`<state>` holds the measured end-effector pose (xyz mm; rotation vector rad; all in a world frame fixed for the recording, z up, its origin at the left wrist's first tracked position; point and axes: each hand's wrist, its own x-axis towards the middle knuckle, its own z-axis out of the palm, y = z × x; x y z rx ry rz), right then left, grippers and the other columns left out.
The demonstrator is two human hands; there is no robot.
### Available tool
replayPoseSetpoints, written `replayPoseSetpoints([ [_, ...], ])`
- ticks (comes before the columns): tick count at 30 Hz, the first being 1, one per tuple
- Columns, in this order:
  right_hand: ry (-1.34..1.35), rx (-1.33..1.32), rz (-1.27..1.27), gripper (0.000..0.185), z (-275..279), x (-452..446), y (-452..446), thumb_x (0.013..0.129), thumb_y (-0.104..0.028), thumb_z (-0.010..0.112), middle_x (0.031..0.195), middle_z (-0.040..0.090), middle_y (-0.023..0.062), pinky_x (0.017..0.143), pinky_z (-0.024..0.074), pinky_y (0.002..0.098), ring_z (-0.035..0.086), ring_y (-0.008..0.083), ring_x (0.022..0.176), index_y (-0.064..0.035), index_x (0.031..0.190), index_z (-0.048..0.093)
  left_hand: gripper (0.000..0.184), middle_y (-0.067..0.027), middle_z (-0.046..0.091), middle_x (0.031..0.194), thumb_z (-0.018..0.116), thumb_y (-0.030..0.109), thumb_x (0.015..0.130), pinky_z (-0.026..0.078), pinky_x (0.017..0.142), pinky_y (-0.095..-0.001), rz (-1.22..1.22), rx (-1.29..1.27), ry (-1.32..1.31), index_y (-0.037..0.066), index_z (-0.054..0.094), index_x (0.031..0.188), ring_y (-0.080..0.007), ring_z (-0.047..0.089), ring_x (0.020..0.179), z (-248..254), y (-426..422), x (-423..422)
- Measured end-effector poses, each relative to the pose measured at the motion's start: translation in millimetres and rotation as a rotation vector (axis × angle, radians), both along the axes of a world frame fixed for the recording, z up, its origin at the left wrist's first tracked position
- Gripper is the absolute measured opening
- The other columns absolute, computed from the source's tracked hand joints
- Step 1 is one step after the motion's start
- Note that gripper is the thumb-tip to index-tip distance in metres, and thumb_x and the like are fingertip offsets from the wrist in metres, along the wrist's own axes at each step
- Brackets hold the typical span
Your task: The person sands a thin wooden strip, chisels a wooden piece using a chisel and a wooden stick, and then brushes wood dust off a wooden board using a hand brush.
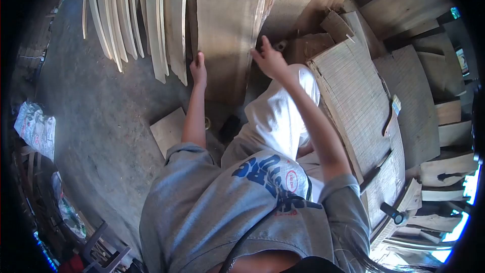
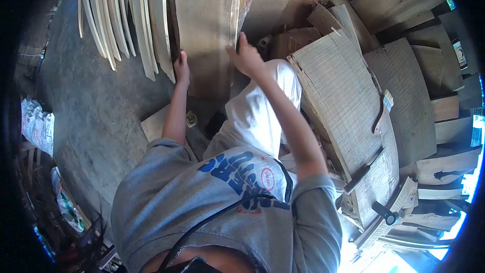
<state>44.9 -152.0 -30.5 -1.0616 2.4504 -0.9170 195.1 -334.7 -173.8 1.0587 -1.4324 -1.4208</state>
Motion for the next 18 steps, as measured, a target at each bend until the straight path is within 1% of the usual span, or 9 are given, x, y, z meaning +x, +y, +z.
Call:
replayPoseSetpoints([
  [2, -0.191, 0.103, -0.030, 0.078, -5, 6, -22, 0.086, -0.047, 0.055, 0.108, 0.060, 0.0249, 0.088, 0.0457, 0.0404, 0.059, 0.0391, 0.099, -0.0030, 0.140, 0.021, 0.049, -0.0076, 0.064, 0.088, 0.054, 0.042, 0.090, 0.043, 0.078, -0.0287, -0.002, 0.027, 0.003, -0.006, 0.063, 0.096, -0.0133, 0.056, 0.085, 0, 1, 1],
  [3, -0.136, 0.026, -0.092, 0.075, -18, 13, -26, 0.085, -0.042, 0.059, 0.109, 0.060, 0.0242, 0.087, 0.0463, 0.0388, 0.059, 0.0366, 0.101, -0.0035, 0.139, 0.024, 0.049, -0.0067, 0.064, 0.090, 0.055, 0.042, 0.090, 0.043, 0.079, -0.0284, 0.002, 0.044, 0.009, -0.005, 0.063, 0.096, -0.0131, 0.055, 0.085, 0, 2, 1],
  [4, -0.137, 0.019, -0.094, 0.075, -31, 15, -21, 0.085, -0.042, 0.059, 0.109, 0.060, 0.0242, 0.087, 0.0463, 0.0388, 0.059, 0.0366, 0.101, -0.0035, 0.139, 0.024, 0.048, -0.0057, 0.063, 0.091, 0.056, 0.042, 0.089, 0.042, 0.080, -0.0280, 0.007, 0.062, 0.014, -0.005, 0.063, 0.097, -0.0128, 0.055, 0.086, 0, 0, -1],
  [6, -0.312, -0.203, -0.027, 0.073, -55, 16, -7, 0.082, -0.038, 0.064, 0.109, 0.061, 0.0227, 0.086, 0.0467, 0.0371, 0.060, 0.0333, 0.101, -0.0036, 0.136, 0.028, 0.047, -0.0049, 0.063, 0.091, 0.057, 0.042, 0.089, 0.042, 0.080, -0.0279, -0.003, 0.082, 0.044, -0.004, 0.062, 0.097, -0.0124, 0.054, 0.087, -2, -2, -2],
  [7, -0.368, -0.232, 0.003, 0.067, -76, 12, 1, 0.079, -0.035, 0.068, 0.103, 0.063, 0.0202, 0.084, 0.0473, 0.0362, 0.062, 0.0305, 0.097, -0.0028, 0.128, 0.036, 0.047, -0.0042, 0.062, 0.092, 0.058, 0.042, 0.088, 0.041, 0.081, -0.0277, -0.010, 0.113, 0.074, -0.003, 0.062, 0.097, -0.0121, 0.054, 0.087, -4, 0, -1],
  [8, -0.375, -0.230, -0.005, 0.067, -79, 12, 1, 0.079, -0.035, 0.068, 0.103, 0.063, 0.0202, 0.084, 0.0473, 0.0362, 0.062, 0.0305, 0.097, -0.0028, 0.128, 0.036, 0.047, -0.0042, 0.062, 0.092, 0.058, 0.042, 0.088, 0.041, 0.081, -0.0277, -0.016, 0.116, 0.065, -0.003, 0.062, 0.097, -0.0121, 0.054, 0.087, -3, 1, -1],
  [11, -0.282, -0.077, 0.002, 0.060, -81, 9, -1, 0.075, -0.037, 0.071, 0.095, 0.064, 0.0202, 0.082, 0.0478, 0.0375, 0.063, 0.0334, 0.091, -0.0008, 0.115, 0.045, 0.046, -0.0029, 0.061, 0.094, 0.059, 0.043, 0.087, 0.040, 0.083, -0.0272, -0.042, 0.135, 0.081, -0.001, 0.062, 0.099, -0.0115, 0.053, 0.089, 5, 6, 2],
  [16, -0.206, -0.110, -0.012, 0.064, -69, 23, 8, 0.075, -0.039, 0.072, 0.096, 0.062, 0.0236, 0.078, 0.0484, 0.0410, 0.061, 0.0374, 0.091, 0.0015, 0.115, 0.044, 0.041, -0.0009, 0.059, 0.095, 0.060, 0.041, 0.087, 0.039, 0.083, -0.0252, 0.000, 0.082, 0.135, 0.002, 0.060, 0.100, -0.0090, 0.052, 0.091, 20, 22, 7],
  [18, -0.249, -0.117, -0.022, 0.067, -53, 29, 15, 0.075, -0.040, 0.072, 0.097, 0.062, 0.0247, 0.078, 0.0483, 0.0429, 0.061, 0.0386, 0.091, 0.0016, 0.118, 0.043, 0.039, -0.0032, 0.059, 0.093, 0.060, 0.039, 0.088, 0.040, 0.082, -0.0275, 0.117, 0.017, 0.120, 0.001, 0.060, 0.096, -0.0129, 0.051, 0.087, 32, 31, 9],
])
